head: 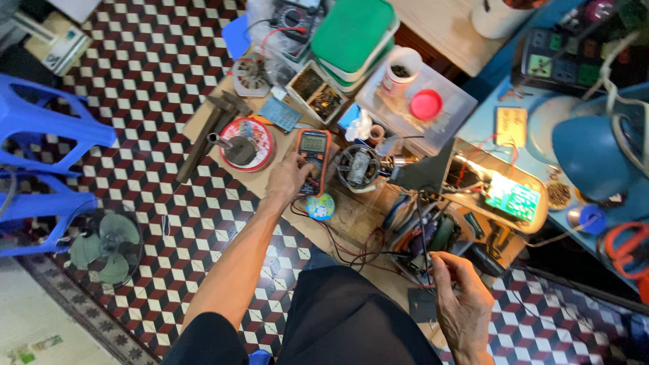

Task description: The person solders components on a green circuit board mounted in a fixture, using a hot air tool and soldering iron under a desk lamp. They reposition the board, use tweezers and a multimeter, cut a wire with scissors, and handle a small motor and power supply on the workbench.

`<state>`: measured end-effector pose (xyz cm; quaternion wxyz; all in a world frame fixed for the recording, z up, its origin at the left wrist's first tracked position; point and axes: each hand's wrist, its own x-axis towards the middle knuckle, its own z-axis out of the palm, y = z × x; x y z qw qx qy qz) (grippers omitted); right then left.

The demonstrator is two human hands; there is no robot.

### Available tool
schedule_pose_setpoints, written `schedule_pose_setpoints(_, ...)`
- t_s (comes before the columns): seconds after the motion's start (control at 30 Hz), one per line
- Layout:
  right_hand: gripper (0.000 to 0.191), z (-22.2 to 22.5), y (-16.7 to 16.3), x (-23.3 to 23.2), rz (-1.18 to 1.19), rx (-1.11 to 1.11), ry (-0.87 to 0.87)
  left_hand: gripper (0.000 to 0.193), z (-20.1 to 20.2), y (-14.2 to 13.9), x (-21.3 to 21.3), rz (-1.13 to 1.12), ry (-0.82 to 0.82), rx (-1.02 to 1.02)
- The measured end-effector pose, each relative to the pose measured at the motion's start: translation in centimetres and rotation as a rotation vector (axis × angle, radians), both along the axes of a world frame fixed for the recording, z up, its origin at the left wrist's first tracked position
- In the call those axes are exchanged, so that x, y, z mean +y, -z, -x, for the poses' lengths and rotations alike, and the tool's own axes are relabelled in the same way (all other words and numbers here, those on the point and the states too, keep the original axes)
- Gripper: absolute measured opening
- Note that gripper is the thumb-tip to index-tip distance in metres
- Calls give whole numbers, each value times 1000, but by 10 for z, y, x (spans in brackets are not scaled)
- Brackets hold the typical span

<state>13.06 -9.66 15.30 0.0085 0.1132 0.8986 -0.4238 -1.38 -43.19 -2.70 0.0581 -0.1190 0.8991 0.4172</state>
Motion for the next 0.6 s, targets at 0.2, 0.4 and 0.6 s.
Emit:
schedule_pose_setpoints(0.2, 17, -24, -1, 15, 50, 36, 96, 41, -76, -39, 32, -181, -84, -159)
schedule_pose_setpoints(0.4, 33, -47, 23, 43, 207, -167, 306, 53, -137, -8, 107, -174, 525, 104)
schedule_pose_setpoints(0.6, 36, -53, 93, 63, 502, -514, 194, 64, -142, 30, 155, 63, 513, -261)
